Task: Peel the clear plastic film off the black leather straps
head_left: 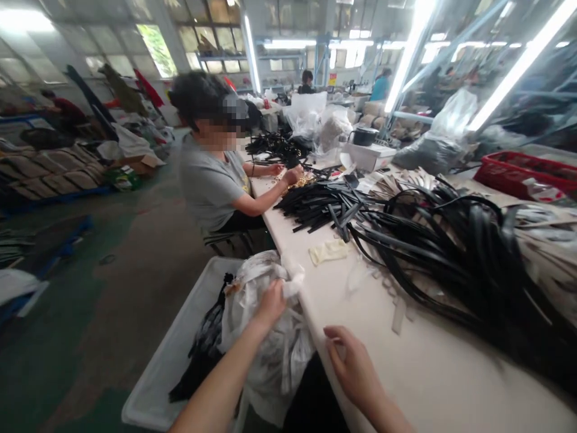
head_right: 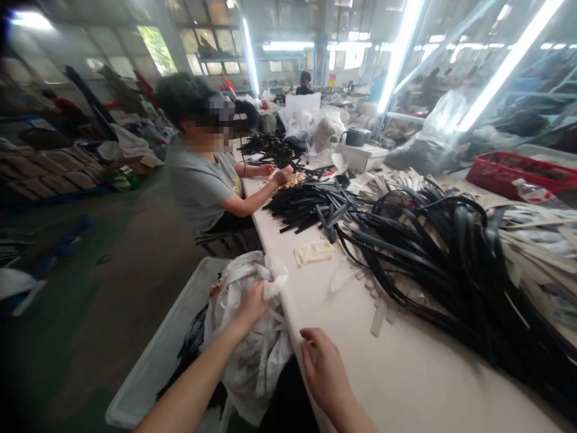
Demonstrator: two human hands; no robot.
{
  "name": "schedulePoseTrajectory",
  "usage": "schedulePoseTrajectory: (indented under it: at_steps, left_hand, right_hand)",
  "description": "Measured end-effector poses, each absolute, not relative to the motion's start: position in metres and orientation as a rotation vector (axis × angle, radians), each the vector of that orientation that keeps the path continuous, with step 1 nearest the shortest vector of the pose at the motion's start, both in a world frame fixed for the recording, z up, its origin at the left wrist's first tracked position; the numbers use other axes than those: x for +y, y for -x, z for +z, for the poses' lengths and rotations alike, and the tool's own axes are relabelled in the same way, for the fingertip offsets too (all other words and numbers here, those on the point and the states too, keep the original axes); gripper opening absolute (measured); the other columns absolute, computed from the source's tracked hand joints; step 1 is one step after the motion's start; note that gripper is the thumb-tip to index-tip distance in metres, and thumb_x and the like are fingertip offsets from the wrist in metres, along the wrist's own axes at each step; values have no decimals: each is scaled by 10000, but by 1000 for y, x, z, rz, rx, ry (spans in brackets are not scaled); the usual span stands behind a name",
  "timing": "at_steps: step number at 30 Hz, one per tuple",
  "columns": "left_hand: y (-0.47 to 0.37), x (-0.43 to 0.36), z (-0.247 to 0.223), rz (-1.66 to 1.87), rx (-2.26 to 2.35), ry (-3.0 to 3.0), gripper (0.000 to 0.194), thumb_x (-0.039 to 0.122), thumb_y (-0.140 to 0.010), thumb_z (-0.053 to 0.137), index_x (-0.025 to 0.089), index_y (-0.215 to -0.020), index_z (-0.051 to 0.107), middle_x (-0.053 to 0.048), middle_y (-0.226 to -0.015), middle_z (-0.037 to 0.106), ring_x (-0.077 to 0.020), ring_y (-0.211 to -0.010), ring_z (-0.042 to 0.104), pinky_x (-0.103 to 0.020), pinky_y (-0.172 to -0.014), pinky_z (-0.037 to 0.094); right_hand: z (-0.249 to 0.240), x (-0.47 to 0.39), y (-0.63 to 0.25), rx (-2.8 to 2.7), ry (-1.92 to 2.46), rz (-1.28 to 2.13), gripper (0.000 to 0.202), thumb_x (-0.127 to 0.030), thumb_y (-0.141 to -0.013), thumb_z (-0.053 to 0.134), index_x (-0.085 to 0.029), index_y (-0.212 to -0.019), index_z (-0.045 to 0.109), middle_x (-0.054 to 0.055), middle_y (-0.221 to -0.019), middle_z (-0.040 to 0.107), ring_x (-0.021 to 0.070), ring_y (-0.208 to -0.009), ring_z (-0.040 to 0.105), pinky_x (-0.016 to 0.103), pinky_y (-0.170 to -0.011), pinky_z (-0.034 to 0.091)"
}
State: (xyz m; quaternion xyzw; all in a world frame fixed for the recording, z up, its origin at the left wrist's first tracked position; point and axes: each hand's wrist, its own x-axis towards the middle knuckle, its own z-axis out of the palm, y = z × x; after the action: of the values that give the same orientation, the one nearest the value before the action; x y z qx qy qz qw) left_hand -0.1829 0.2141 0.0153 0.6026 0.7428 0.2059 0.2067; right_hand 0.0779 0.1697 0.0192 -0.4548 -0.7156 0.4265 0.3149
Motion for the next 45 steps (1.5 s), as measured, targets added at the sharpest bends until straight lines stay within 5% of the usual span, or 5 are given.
schedulePoseTrajectory:
  at_steps: [7, 23, 34, 40, 45]
  left_hand:
    - [157, 221, 93, 801, 2022, -1972, 207, 85, -650, 487, 232, -795, 495, -39, -835, 558, -235, -854, 568, -362, -782, 479]
    - [53, 403, 173, 1433, 1388, -2228, 332, 32, -697, 557, 192, -988, 567, -34, -954, 621, -205, -921, 604, -331, -840, 482]
    - [73, 475, 113, 946, 1467, -2209, 676, 202, -759, 691, 178, -1394, 459, -139, -1326, 562, -225, -1079, 604, -385, -985, 462]
    - [135, 364, 108, 808, 1868, -2150, 448, 229, -847, 579, 179, -1292, 553, -110, -1192, 630, -249, -1100, 602, -403, -990, 472]
    - [130, 202, 58, 639, 2181, -1968, 392, 307, -898, 553, 218, -1279, 535, -124, -1341, 547, -298, -1308, 479, -478, -1114, 380]
  right_hand:
    - [39, 215, -13, -1944, 972, 1054, 1236, -337, -651, 826, -274, -1578, 11, 153, -1637, 150, 376, -1488, 209, 586, -1142, 364]
    - [143, 410, -86, -1932, 1066, 316, 515, -140, -876, 473, -200, -1379, 375, 129, -1351, 549, 265, -1208, 542, 365, -977, 471]
    - [110, 545, -130, -2409, 1458, 248, 731, -72, -796, 632, -193, -1463, 356, 197, -1400, 451, 328, -1225, 515, 453, -988, 438]
    - [102, 587, -140, -2340, 1565, 468, 1238, -383, -566, 902, -104, -1542, 193, 312, -1498, 298, 439, -1338, 401, 609, -1046, 372]
    - [125, 548, -163, -2194, 1347, 277, 1214, -396, -538, 915, -176, -1537, 262, 239, -1564, 238, 507, -1408, 243, 728, -1100, 177]
